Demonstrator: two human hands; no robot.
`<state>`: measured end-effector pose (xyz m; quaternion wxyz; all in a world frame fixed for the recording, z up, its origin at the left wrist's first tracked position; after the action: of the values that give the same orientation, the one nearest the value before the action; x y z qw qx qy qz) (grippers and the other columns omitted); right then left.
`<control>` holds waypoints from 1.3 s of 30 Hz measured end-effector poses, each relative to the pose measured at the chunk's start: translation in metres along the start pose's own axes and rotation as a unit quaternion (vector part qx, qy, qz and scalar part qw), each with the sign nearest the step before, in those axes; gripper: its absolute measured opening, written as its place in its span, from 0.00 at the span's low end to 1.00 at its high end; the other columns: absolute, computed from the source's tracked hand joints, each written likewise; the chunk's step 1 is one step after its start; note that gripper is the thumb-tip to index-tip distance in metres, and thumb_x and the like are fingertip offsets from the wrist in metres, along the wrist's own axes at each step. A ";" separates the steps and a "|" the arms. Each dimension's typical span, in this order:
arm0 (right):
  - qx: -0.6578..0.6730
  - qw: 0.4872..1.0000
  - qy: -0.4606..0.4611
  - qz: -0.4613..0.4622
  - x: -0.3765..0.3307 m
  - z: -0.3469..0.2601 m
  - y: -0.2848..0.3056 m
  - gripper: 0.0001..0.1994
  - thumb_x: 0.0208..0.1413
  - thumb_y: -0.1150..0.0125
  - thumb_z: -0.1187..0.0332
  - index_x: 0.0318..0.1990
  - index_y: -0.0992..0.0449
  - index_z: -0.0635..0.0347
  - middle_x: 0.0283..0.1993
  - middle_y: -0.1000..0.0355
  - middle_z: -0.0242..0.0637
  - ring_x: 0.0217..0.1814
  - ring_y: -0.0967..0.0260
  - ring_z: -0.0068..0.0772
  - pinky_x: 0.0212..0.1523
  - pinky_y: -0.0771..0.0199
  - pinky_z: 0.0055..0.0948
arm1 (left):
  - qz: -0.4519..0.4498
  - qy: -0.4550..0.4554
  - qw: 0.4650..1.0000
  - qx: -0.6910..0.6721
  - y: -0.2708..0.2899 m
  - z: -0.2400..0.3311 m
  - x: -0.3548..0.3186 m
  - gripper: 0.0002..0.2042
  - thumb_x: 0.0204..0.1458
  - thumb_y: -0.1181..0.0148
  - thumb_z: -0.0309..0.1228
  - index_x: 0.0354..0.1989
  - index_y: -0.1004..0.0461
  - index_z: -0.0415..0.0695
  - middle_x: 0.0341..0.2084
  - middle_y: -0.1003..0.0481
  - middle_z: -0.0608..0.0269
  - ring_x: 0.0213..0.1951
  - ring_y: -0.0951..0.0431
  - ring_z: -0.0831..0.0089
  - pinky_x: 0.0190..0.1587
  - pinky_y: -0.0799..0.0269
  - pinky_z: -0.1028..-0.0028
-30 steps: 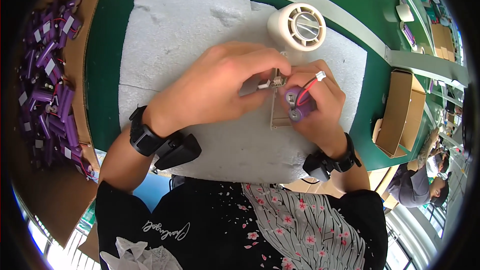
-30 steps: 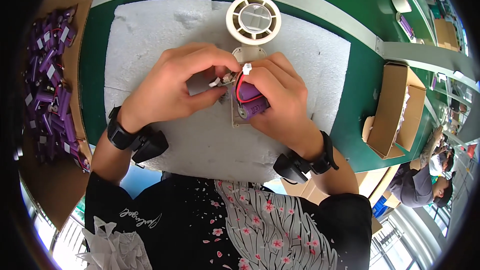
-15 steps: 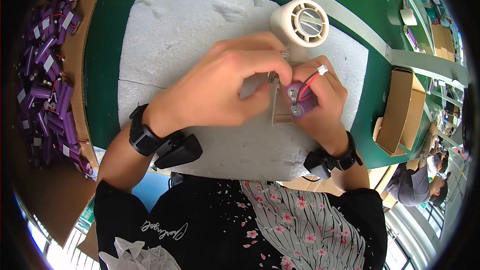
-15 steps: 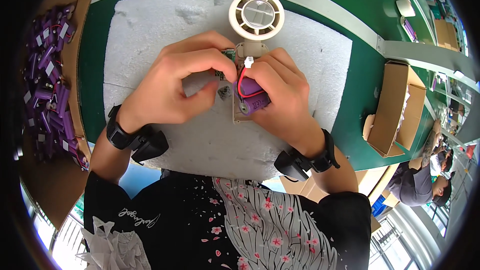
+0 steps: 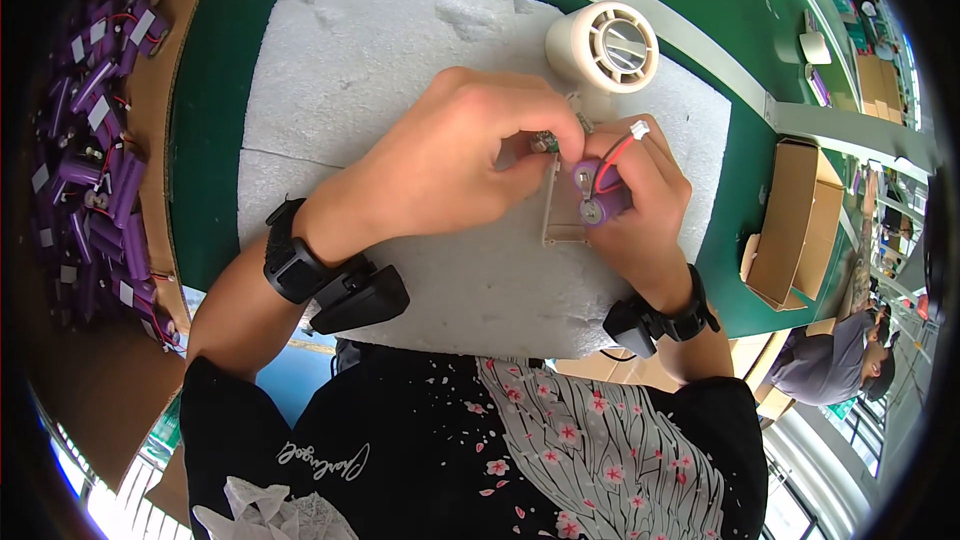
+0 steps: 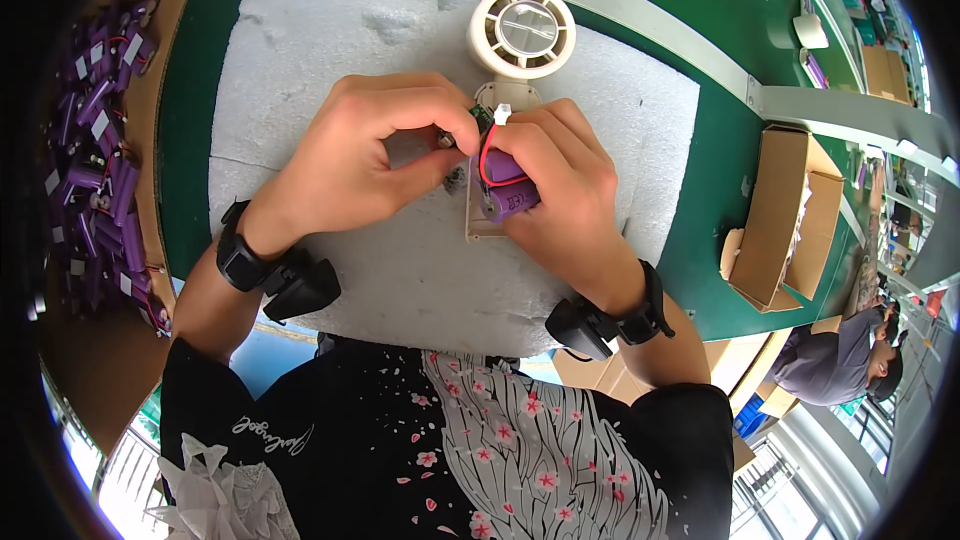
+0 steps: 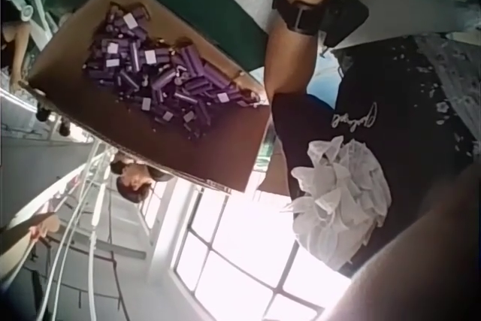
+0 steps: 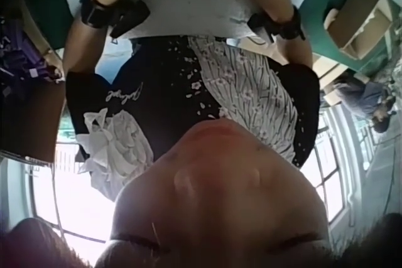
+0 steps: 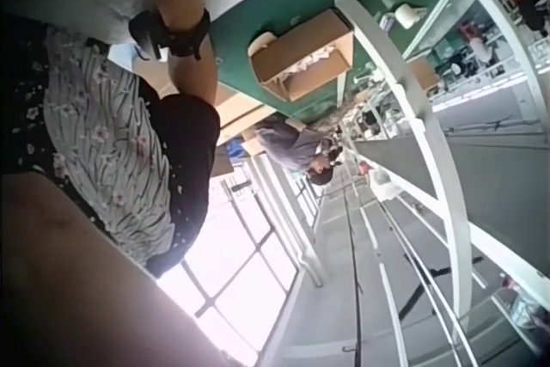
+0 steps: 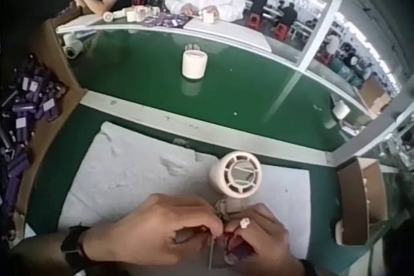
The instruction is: The person connects a battery to a circuit board inside a fan housing, tests the board, and inserts the battery. After setting the fan aside, they pick up another battery, apply a piece of tape, and repeat the process with a second fan.
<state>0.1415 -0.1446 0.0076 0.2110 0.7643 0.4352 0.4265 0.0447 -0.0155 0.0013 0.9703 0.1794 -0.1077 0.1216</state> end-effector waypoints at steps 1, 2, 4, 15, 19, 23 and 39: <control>-0.005 1.000 -0.002 -0.001 0.000 0.000 0.000 0.16 0.32 0.32 0.84 0.33 0.25 0.62 0.31 0.27 0.38 0.33 0.30 0.38 0.32 0.29 0.30 | -0.001 -0.001 1.000 -0.004 0.000 -0.001 0.000 0.11 0.39 0.40 0.12 0.31 0.27 0.40 0.29 0.25 0.61 0.32 0.23 0.68 0.35 0.28 0.75; -0.009 1.000 -0.004 -0.001 0.000 0.001 0.000 0.17 0.31 0.31 0.83 0.34 0.26 0.62 0.32 0.27 0.38 0.33 0.30 0.37 0.31 0.29 0.32 | -0.003 -0.002 1.000 -0.009 0.000 -0.001 0.000 0.11 0.39 0.41 0.12 0.31 0.27 0.40 0.29 0.26 0.62 0.32 0.24 0.69 0.34 0.29 0.76; 0.012 1.000 -0.003 0.007 0.001 -0.001 0.004 0.16 0.33 0.31 0.82 0.34 0.25 0.62 0.32 0.27 0.38 0.32 0.30 0.36 0.31 0.29 0.31 | -0.004 -0.004 1.000 -0.012 0.000 -0.001 0.000 0.11 0.40 0.41 0.12 0.31 0.27 0.40 0.30 0.26 0.62 0.32 0.24 0.71 0.33 0.29 0.77; 0.181 0.977 -0.091 0.061 -0.006 0.004 0.025 0.11 0.43 0.30 0.71 0.33 0.23 0.65 0.31 0.30 0.39 0.29 0.31 0.28 0.29 0.33 0.22 | -0.052 0.105 0.990 -0.076 0.002 -0.008 0.000 0.10 0.45 0.40 0.13 0.33 0.27 0.41 0.32 0.28 0.68 0.33 0.29 0.80 0.33 0.32 0.79; 0.111 0.993 -0.007 0.035 -0.002 -0.002 0.023 0.11 0.52 0.38 0.65 0.30 0.24 0.68 0.29 0.30 0.41 0.27 0.35 0.29 0.27 0.37 0.24 | -0.058 0.104 0.983 -0.139 0.003 -0.007 -0.003 0.08 0.47 0.37 0.17 0.35 0.26 0.41 0.33 0.28 0.67 0.34 0.29 0.80 0.35 0.32 0.79; 0.105 0.994 0.037 -0.011 0.000 -0.006 0.021 0.06 0.40 0.32 0.74 0.26 0.23 0.64 0.23 0.33 0.37 0.19 0.37 0.29 0.20 0.37 0.23 | -0.057 0.079 0.979 -0.177 0.003 -0.006 -0.002 0.08 0.48 0.35 0.19 0.36 0.25 0.40 0.33 0.28 0.66 0.36 0.29 0.79 0.36 0.32 0.78; -0.025 0.998 0.001 0.055 0.003 -0.004 0.015 0.09 0.41 0.30 0.76 0.34 0.18 0.58 0.27 0.30 0.33 0.21 0.35 0.26 0.20 0.37 0.22 | -0.018 0.054 0.985 -0.164 0.005 -0.009 -0.002 0.07 0.58 0.43 0.26 0.32 0.26 0.33 0.27 0.29 0.64 0.26 0.30 0.80 0.29 0.35 0.79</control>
<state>0.1465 -0.1506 0.0215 0.2057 0.7809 0.3822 0.4492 0.0432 -0.0074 -0.0060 0.9930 0.0135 -0.0703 0.0939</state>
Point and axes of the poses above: each hand's wrist, its own x-axis towards the middle knuckle, its own y-axis out of the back of the hand, z = x × y, the point moved 4 cm from there along x, towards the middle knuckle
